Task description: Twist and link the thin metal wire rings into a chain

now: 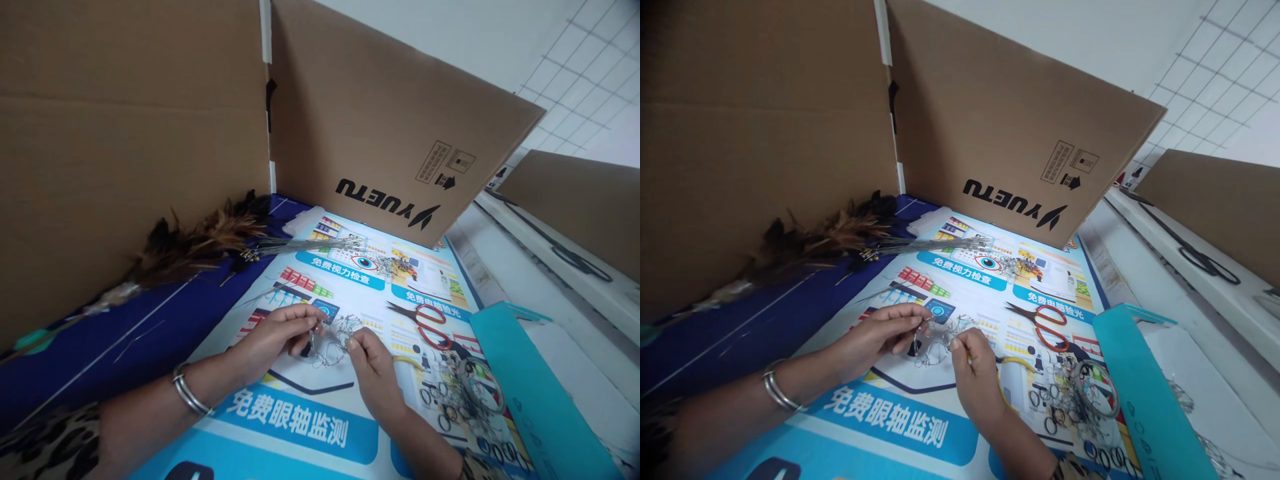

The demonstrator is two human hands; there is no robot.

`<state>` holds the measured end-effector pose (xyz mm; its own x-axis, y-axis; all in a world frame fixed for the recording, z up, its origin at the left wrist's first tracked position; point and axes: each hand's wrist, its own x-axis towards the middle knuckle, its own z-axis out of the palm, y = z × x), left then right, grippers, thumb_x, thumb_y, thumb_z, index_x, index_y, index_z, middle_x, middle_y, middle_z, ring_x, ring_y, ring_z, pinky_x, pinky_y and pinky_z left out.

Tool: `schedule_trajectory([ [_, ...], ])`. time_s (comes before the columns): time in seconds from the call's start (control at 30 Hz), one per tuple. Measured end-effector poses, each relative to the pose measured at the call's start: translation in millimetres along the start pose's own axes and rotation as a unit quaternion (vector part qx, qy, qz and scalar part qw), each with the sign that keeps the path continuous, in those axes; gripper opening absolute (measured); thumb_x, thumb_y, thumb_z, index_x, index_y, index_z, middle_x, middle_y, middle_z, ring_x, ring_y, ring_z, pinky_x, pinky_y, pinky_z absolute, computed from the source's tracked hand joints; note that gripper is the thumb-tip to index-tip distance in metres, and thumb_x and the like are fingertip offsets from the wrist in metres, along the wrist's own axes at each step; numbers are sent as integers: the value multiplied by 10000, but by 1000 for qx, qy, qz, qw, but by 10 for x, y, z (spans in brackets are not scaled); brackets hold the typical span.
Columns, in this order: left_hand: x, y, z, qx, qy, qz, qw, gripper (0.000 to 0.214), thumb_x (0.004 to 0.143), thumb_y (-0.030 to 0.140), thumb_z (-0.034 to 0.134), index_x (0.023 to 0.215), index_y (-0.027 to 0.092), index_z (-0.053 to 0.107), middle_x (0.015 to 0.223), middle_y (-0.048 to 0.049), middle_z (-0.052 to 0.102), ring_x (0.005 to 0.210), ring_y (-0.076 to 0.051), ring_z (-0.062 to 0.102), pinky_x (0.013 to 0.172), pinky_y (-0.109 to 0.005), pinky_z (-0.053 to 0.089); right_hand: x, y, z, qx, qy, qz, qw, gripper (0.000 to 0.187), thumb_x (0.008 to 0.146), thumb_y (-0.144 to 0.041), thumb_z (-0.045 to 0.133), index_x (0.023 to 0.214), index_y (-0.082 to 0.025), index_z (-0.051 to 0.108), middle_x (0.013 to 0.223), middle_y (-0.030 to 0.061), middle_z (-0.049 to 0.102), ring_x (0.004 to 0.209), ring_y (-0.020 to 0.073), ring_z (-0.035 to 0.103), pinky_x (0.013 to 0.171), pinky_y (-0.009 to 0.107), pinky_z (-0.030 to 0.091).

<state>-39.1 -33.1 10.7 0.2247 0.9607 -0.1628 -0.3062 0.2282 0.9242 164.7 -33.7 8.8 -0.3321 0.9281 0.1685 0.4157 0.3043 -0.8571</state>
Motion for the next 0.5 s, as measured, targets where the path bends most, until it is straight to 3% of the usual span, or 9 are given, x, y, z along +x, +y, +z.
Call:
schedule_trajectory([
  [0.5, -4, 7, 18, 11, -9, -22, 1000, 241, 822, 306, 579, 996, 141, 594, 782, -26, 620, 443, -37, 390, 468, -192, 262, -12, -33, 1, 5, 4, -32, 999, 205, 930, -282, 418, 746, -200, 457, 757, -2, 468, 734, 148, 449, 680, 269, 368],
])
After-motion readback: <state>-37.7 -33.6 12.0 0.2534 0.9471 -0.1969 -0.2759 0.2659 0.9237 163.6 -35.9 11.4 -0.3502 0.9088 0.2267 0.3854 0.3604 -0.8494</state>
